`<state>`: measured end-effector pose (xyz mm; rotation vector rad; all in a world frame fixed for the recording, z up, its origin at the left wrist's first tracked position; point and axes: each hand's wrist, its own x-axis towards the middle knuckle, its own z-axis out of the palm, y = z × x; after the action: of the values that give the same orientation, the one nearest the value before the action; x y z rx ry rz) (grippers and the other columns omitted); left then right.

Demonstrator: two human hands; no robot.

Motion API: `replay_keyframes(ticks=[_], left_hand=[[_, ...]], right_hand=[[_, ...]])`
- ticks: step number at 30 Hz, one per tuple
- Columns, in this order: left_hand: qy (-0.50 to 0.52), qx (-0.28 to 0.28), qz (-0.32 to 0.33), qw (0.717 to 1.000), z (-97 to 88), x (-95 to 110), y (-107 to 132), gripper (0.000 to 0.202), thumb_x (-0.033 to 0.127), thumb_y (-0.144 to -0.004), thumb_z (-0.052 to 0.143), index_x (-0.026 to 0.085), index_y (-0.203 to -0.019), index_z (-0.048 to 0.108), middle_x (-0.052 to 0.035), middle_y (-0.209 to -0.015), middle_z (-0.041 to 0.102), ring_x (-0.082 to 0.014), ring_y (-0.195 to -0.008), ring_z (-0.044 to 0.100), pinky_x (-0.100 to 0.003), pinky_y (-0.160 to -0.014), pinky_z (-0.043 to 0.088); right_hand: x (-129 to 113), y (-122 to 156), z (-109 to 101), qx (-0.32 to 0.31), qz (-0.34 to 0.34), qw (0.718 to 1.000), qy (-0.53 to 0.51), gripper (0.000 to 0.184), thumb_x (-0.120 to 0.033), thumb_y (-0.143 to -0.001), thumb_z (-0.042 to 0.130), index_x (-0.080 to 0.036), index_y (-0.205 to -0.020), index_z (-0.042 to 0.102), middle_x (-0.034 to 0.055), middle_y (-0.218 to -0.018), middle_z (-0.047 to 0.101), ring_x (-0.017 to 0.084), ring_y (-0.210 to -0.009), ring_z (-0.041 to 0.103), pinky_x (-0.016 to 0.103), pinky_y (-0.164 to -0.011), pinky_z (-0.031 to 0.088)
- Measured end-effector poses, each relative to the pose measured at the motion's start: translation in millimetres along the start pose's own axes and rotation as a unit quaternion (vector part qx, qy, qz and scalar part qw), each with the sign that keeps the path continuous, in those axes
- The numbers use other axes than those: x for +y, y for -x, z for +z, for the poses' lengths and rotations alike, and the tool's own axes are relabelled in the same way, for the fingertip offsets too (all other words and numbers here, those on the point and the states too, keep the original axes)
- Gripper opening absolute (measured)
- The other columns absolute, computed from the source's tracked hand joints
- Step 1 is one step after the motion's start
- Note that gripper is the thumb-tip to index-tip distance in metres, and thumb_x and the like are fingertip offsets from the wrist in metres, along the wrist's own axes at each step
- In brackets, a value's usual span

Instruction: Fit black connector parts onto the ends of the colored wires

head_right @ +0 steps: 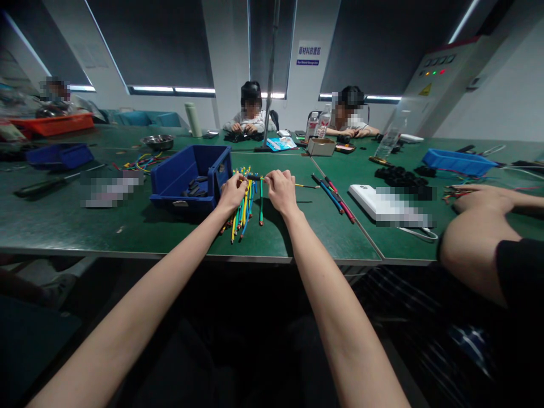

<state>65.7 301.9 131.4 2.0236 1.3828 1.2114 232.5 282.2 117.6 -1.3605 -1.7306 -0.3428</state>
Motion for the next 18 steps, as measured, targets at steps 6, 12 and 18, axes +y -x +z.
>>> replay_keyframes(ticks=[6, 12, 18], left_hand=[[0.026, 0.016, -0.002, 1.000, 0.2, -0.2, -0.8, 0.014, 0.017, -0.085, 0.044, 0.021, -0.081, 0.058, -0.0028, -0.082, 0.067, -0.0169, -0.079, 0.060, -0.028, -0.077, 0.042], [0.014, 0.013, -0.020, 1.000, -0.4, 1.6, -1.0, 0.034, 0.034, -0.094, 0.034, 0.021, -0.068, 0.052, -0.0047, -0.075, 0.064, -0.0184, -0.078, 0.060, -0.028, -0.073, 0.040], [-0.004, -0.007, -0.023, 1.000, -1.0, 2.0, -0.6, 0.035, 0.033, -0.093, 0.034, 0.019, -0.068, 0.055, -0.0056, -0.076, 0.065, -0.0182, -0.078, 0.059, -0.027, -0.069, 0.038]], right_hand=[[-2.2, -2.2, -3.3, 0.003, 0.002, 1.000, -0.014, 0.017, -0.030, -0.092, 0.043, -0.024, -0.083, 0.057, 0.0059, -0.088, 0.064, 0.026, -0.089, 0.047, 0.040, -0.080, 0.033], [-3.5, -1.2, -3.5, -0.016, -0.007, 1.000, -0.012, 0.015, -0.030, -0.090, 0.048, -0.024, -0.081, 0.058, 0.0045, -0.085, 0.064, 0.025, -0.087, 0.046, 0.038, -0.081, 0.034], [-3.4, -2.5, -2.5, -0.060, 0.009, 0.997, 0.039, 0.032, -0.038, -0.095, 0.039, -0.022, -0.078, 0.061, 0.0049, -0.085, 0.064, 0.023, -0.086, 0.046, 0.035, -0.081, 0.032]])
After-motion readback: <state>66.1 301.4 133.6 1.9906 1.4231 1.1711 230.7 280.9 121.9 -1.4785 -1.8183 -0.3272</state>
